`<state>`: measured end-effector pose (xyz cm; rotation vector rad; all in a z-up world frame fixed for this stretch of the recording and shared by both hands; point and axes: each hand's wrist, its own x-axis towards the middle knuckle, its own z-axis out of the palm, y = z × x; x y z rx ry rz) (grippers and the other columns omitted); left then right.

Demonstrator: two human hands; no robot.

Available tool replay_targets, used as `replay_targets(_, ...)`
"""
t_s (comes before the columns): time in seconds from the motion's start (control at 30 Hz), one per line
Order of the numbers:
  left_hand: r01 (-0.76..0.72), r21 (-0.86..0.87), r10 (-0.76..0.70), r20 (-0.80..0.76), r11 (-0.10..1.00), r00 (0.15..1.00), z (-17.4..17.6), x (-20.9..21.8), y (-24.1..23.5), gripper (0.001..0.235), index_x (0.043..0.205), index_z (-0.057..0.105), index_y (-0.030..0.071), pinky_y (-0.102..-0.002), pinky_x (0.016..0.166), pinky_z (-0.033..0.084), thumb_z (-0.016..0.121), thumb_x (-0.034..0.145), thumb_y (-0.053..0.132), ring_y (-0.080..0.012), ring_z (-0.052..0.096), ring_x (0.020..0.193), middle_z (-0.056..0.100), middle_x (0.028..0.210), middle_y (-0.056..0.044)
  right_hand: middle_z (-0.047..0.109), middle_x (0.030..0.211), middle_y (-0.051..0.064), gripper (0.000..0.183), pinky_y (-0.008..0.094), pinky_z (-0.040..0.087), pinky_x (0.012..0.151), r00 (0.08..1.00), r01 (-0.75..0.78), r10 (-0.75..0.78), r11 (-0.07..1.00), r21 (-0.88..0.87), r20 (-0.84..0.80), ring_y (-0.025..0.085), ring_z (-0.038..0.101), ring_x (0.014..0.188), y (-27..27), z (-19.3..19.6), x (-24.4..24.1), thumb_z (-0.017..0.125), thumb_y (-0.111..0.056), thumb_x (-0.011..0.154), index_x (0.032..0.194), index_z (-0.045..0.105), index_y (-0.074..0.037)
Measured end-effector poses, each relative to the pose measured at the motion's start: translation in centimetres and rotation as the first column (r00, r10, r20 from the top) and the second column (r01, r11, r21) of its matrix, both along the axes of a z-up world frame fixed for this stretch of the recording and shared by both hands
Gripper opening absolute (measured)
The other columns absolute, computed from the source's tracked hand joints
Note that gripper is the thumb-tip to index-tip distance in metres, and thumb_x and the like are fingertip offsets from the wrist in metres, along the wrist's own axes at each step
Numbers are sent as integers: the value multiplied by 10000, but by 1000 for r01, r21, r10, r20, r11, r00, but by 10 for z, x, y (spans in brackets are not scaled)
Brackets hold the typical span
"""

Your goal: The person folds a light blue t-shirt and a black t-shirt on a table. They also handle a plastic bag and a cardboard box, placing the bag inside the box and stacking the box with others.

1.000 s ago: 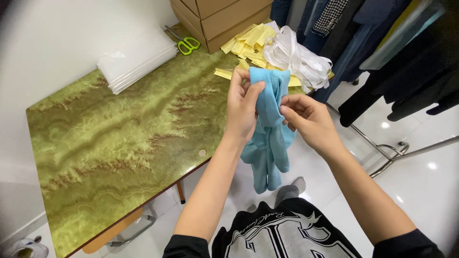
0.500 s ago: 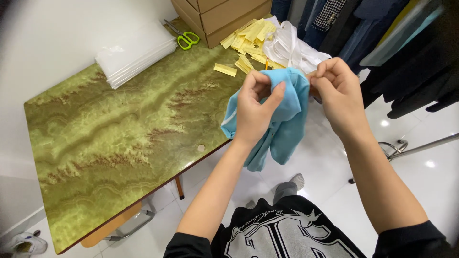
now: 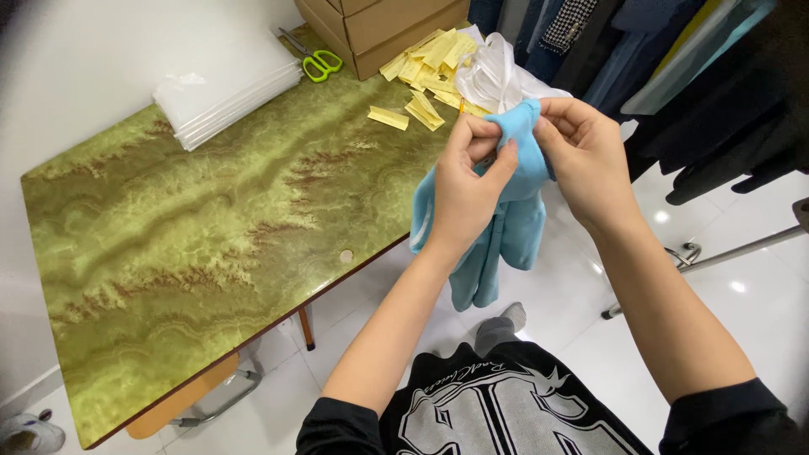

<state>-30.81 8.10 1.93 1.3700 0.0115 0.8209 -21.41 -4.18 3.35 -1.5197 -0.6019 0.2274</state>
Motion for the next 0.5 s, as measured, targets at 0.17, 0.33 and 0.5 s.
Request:
replay_targets(0.17, -3, 40, 5, -58, 999, 998, 11, -8, 0, 177, 1013, 512, 142, -228, 846, 517, 683, 976, 116, -43, 656, 860, 656, 898, 29, 691, 1069, -47, 148, 148, 478, 754, 1000, -15, 18, 988, -154, 21, -4, 587, 900, -3, 24, -1, 537, -147, 1157, 1261, 637, -113)
replay_targets(0.33, 32, 134, -17, -107, 990, 994, 33, -28, 12, 197, 1101, 487, 161, -235, 843, 508, 639, 989, 106, -56, 507, 789, 629, 771, 60, 603, 989, -69, 315, 181, 341, 668, 958, -38, 117, 956, -290, 263, 14, 425, 779, -6, 56, -7, 470, -286, 1176, 1347, 681, -126)
replay_targets(0.5, 143, 172, -124, -119, 975, 985, 31, -37, 25, 400, 1337, 538, 174, -293, 1018, 637, 674, 973, 82, -76, 725, 1104, 789, 1137, 4, 669, 1059, -46, 404, 166, 408, 742, 920, -130, 261, 908, -399, 294, 7, 505, 890, -6, 70, 4, 738, -210, 1029, 1411, 702, -82)
